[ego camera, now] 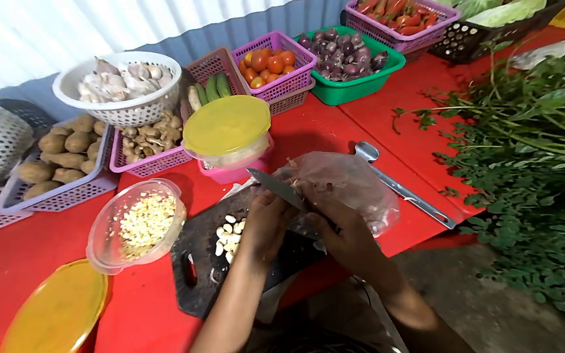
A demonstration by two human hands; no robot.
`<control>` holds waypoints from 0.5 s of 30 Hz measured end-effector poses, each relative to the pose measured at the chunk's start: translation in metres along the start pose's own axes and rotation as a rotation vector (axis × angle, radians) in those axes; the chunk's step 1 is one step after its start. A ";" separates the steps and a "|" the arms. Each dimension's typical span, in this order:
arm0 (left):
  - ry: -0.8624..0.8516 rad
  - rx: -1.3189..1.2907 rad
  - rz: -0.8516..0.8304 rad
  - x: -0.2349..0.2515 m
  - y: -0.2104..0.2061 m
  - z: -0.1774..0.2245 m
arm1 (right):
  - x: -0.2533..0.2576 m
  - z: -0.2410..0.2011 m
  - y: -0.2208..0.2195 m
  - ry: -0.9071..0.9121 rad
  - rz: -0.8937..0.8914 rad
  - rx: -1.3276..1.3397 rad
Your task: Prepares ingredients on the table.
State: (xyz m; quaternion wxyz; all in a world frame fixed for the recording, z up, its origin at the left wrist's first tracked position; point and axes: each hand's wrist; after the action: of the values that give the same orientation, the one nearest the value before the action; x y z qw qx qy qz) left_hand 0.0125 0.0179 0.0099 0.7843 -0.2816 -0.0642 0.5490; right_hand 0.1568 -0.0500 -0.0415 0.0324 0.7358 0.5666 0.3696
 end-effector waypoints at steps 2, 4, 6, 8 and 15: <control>-0.015 0.017 -0.005 0.000 0.001 -0.001 | 0.000 0.001 -0.001 0.003 0.023 -0.005; -0.024 0.048 0.008 0.000 0.002 -0.001 | 0.001 0.000 0.000 -0.056 0.019 0.107; -0.032 0.094 0.010 0.002 0.003 -0.001 | 0.004 -0.005 0.005 -0.237 -0.016 0.430; -0.033 0.122 -0.010 0.002 0.004 -0.001 | 0.009 -0.005 0.012 -0.452 -0.065 0.686; -0.034 0.195 -0.032 0.001 0.006 -0.003 | 0.018 -0.001 0.022 -0.564 0.012 0.564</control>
State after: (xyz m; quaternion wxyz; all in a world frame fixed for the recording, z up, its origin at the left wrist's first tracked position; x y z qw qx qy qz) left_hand 0.0093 0.0191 0.0038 0.8154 -0.1937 -0.0283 0.5448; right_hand 0.1754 -0.0426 -0.0212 -0.0186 0.7916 0.6105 -0.0167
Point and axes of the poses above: each hand's wrist, its own x-axis towards the middle knuckle, its own y-axis out of the back of the hand, z = x × y, and after that the axes turned 2 degrees about x, right-handed
